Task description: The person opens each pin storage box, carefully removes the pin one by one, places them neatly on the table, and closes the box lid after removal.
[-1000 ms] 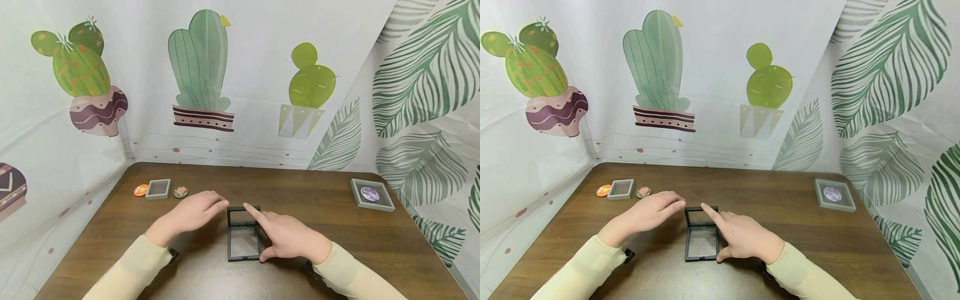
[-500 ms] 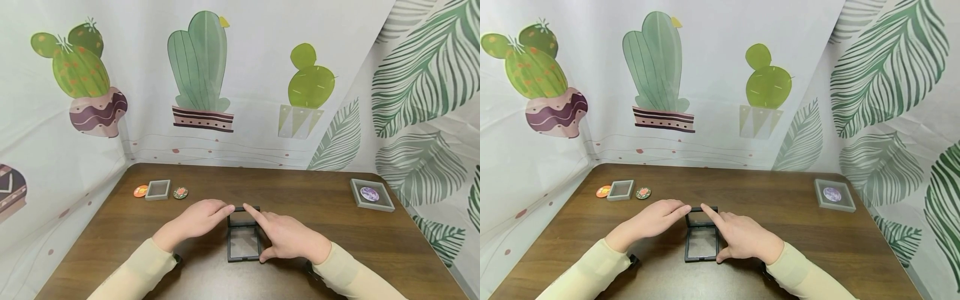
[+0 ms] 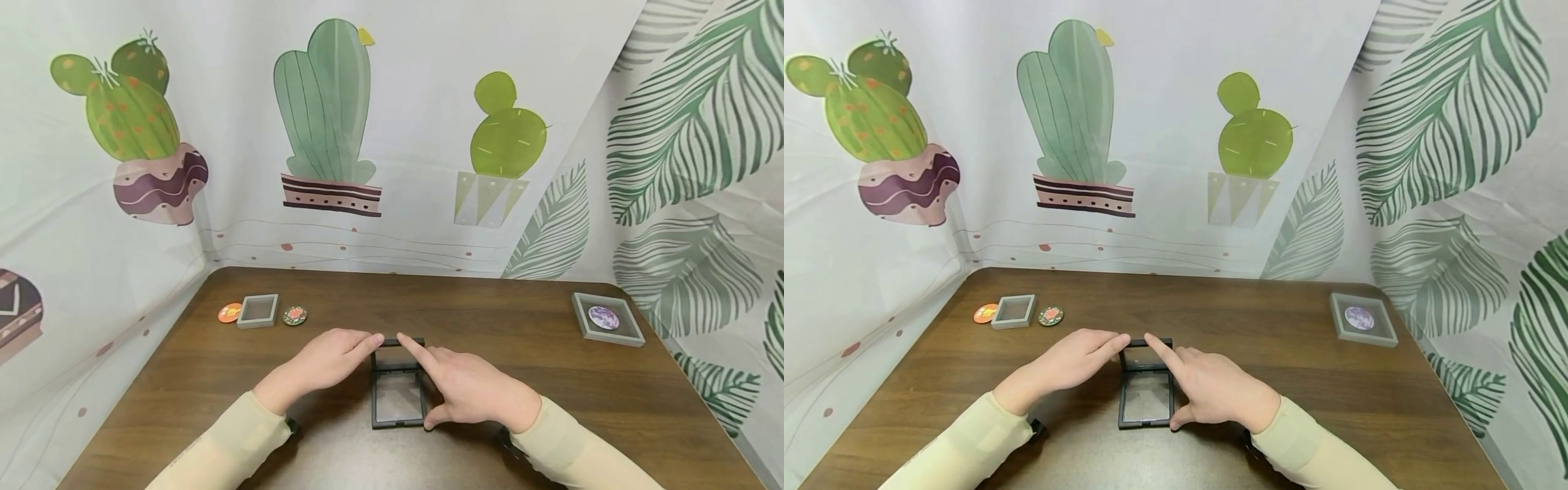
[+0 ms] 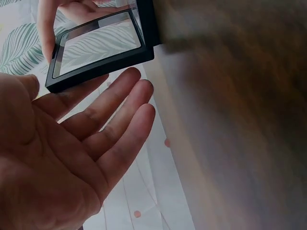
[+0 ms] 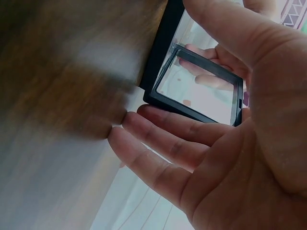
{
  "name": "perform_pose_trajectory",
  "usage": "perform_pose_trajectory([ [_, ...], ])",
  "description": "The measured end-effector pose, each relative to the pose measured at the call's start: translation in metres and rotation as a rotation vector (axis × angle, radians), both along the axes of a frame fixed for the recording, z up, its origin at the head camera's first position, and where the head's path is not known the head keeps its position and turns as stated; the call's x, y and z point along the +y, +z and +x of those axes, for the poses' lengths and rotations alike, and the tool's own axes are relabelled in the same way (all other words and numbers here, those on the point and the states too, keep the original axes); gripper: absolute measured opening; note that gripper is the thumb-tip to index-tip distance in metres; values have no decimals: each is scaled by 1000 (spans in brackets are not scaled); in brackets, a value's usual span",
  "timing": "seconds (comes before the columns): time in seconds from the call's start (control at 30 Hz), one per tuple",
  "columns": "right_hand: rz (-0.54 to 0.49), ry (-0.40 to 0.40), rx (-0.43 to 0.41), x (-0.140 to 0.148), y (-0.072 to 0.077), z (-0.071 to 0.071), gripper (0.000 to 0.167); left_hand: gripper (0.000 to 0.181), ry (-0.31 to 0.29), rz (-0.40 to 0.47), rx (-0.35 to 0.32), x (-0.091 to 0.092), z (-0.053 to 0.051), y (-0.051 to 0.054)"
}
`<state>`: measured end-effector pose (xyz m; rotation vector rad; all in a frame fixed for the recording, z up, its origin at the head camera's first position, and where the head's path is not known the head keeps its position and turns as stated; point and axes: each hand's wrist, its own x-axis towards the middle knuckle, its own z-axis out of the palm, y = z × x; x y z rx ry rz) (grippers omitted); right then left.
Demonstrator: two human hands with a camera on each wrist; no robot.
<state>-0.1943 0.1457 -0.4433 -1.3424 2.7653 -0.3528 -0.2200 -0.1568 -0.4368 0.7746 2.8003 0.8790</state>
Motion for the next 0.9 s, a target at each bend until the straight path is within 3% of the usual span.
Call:
perform_pose_trajectory([
  [0.13, -6, 3, 7, 0, 0, 0, 144, 56, 9, -13, -36, 0, 1, 0],
  [0.43, -22, 23, 34, 0, -1, -1, 145, 62, 13, 24, -187, -3, 1, 1],
  [0.9, -14, 22, 32, 1, -2, -1, 145, 66, -45, -16, -272, -7, 2, 4],
])
